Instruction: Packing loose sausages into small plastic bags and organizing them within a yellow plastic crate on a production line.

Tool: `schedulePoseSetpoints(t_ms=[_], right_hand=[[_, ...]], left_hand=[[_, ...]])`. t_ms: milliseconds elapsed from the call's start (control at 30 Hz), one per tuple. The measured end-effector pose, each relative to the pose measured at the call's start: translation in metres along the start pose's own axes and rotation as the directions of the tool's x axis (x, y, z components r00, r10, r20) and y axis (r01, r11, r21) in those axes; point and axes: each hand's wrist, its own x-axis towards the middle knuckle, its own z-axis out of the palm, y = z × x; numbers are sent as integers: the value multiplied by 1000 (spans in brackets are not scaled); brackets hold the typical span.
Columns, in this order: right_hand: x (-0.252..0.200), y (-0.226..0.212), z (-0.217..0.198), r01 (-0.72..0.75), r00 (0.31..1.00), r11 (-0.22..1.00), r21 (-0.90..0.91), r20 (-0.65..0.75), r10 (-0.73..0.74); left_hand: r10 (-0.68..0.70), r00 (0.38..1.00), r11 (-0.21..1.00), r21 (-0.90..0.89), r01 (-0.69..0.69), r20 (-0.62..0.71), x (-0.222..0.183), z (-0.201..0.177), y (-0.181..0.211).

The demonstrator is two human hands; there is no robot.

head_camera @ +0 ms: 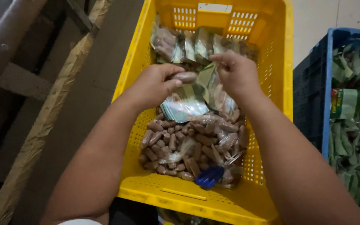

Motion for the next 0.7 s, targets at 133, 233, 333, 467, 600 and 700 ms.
schedulePoseSetpoints(t_ms=[133, 233, 333, 467, 600, 700], right_hand=[[12, 15, 20, 92, 994, 993, -78, 59, -87], [0, -5, 12, 122, 991, 993, 7, 57, -122], [3, -4, 19, 120, 989, 989, 86, 74, -126], [-6, -11, 25, 151, 981, 971, 184, 96, -171], [-10, -30, 12, 147, 982, 935, 324, 66, -177], [-21, -51, -6, 93, 973, 848, 521, 132, -188]], left_hand=[[130, 985, 990, 75, -122, -110, 6, 15, -17], [247, 959, 946, 251, -207, -141, 20, 40, -31], [276, 956, 918, 322, -232, -98, 27, 54, -30], [293, 951, 917, 311, -249, -102, 43, 75, -45], [356, 924, 862, 432, -266, -140, 32, 56, -24], [267, 950, 922, 329, -204, -162, 44, 59, -41]])
